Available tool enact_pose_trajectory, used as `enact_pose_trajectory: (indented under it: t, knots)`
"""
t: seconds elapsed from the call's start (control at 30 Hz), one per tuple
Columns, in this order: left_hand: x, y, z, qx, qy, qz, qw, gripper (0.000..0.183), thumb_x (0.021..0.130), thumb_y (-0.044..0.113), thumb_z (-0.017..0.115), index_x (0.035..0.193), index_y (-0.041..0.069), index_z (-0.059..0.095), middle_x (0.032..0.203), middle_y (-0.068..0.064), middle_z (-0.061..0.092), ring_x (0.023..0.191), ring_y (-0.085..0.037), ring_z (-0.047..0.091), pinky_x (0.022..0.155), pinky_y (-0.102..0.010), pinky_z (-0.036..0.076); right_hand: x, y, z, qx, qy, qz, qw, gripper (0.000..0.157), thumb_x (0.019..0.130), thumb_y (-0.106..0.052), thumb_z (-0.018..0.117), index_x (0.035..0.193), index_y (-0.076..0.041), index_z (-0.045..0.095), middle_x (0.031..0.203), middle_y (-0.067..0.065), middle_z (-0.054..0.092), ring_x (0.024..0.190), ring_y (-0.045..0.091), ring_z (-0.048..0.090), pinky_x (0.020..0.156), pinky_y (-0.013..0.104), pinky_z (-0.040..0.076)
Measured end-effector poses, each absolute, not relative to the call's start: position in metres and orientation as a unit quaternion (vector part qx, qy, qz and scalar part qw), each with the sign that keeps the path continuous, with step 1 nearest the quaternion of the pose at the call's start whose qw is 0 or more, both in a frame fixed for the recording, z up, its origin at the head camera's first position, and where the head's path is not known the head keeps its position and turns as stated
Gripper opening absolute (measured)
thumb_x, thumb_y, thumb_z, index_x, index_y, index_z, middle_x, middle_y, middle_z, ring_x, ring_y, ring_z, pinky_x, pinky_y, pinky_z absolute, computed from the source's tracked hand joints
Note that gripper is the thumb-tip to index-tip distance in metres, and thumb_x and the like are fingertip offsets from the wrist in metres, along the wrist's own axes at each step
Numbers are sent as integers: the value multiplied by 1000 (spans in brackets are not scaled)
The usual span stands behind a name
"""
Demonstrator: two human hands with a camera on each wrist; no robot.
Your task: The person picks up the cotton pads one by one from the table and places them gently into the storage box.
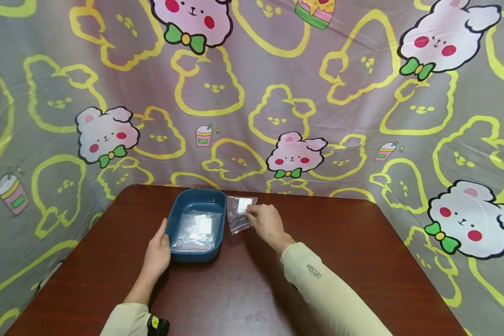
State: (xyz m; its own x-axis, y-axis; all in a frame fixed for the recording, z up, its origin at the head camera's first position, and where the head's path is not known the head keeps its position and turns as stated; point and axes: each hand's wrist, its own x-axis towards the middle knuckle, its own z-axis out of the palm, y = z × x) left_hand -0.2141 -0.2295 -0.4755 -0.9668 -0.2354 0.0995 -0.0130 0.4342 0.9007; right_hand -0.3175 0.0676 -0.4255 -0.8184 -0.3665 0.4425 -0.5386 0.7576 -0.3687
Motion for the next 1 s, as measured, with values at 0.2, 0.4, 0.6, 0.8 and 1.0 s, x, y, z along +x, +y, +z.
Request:
enact_pose_trajectory:
  t: [0.2,0.4,0.6,0.8,1.0]
  knots:
    - [-215,-229,-476,73,-838,-530,108,55,107,4,30,161,7,18,164,-17,19,149,-35,18,120,-52,17,-320,68,-413,238,-921,261,167,11,91,-18,77,100,-16,83,112,2,74,89,18,73,77,36,58]
    - [-215,-229,-475,77,-837,-531,104,55,108,5,29,161,8,17,164,-17,19,149,-35,17,120,-53,16,-321,67,-409,236,-922,264,160,11,91,-18,76,101,-16,82,114,3,74,91,18,73,81,36,58]
    - [-215,-229,-476,80,-837,-532,99,55,108,6,29,162,11,16,164,-16,18,149,-33,16,121,-52,16,-321,63,-411,234,-923,268,149,12,92,-18,76,102,-17,82,114,2,74,93,19,72,83,37,58]
    - [-215,-228,-475,82,-837,-531,103,55,108,6,29,161,10,18,164,-16,19,149,-34,17,120,-52,16,-319,52,-416,241,-925,252,150,12,92,-21,76,102,-19,82,108,-1,75,86,16,72,78,34,58]
    - [-215,-228,-476,86,-836,-532,103,55,108,6,30,161,10,18,163,-17,20,149,-35,17,120,-52,16,-313,34,-416,255,-924,250,134,14,92,-24,76,104,-20,82,102,-3,76,83,14,70,74,30,57]
